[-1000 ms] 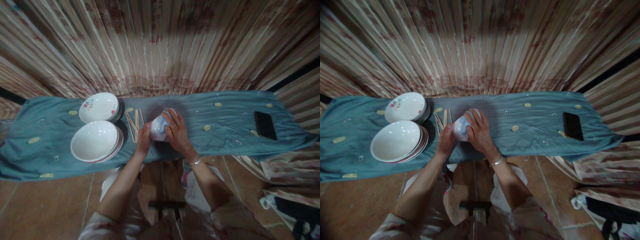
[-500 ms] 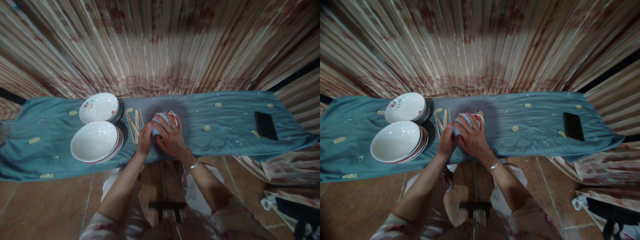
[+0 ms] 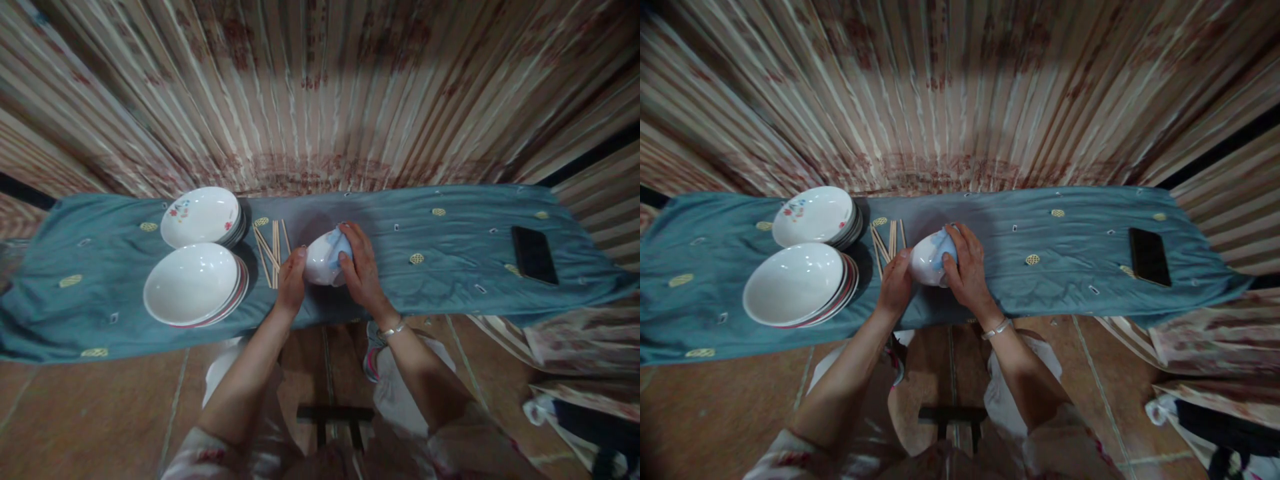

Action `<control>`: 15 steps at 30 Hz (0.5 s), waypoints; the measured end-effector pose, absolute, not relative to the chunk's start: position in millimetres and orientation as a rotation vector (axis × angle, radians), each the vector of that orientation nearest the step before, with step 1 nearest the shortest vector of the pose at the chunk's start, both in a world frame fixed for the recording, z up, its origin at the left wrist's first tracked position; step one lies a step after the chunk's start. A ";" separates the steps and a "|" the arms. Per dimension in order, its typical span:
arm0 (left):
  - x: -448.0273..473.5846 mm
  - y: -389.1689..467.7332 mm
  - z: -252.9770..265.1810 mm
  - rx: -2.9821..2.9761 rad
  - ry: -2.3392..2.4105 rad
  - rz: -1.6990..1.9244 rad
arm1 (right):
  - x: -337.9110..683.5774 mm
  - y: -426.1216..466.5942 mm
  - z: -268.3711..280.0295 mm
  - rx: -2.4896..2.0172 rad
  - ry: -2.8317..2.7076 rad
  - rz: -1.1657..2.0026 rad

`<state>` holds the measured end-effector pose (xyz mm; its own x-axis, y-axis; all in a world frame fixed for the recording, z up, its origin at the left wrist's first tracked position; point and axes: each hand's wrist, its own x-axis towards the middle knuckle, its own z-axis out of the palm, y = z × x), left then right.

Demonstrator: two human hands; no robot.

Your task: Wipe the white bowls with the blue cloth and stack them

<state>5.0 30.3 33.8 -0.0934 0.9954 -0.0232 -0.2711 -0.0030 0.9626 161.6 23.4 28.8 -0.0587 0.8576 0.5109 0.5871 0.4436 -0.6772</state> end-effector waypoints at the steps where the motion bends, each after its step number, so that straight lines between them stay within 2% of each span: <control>1: 4.7 31.0 31.3 0.931 1.068 1.391 | 162.3 23.7 26.5 -1.240 -1.725 0.386; 8: 2.5 33.8 22.3 0.917 1.057 1.398 | 164.8 28.7 6.4 -1.193 -1.555 0.501; 15: 0.4 36.3 23.1 0.866 1.069 1.422 | 160.7 30.3 -9.3 -1.193 -1.299 0.753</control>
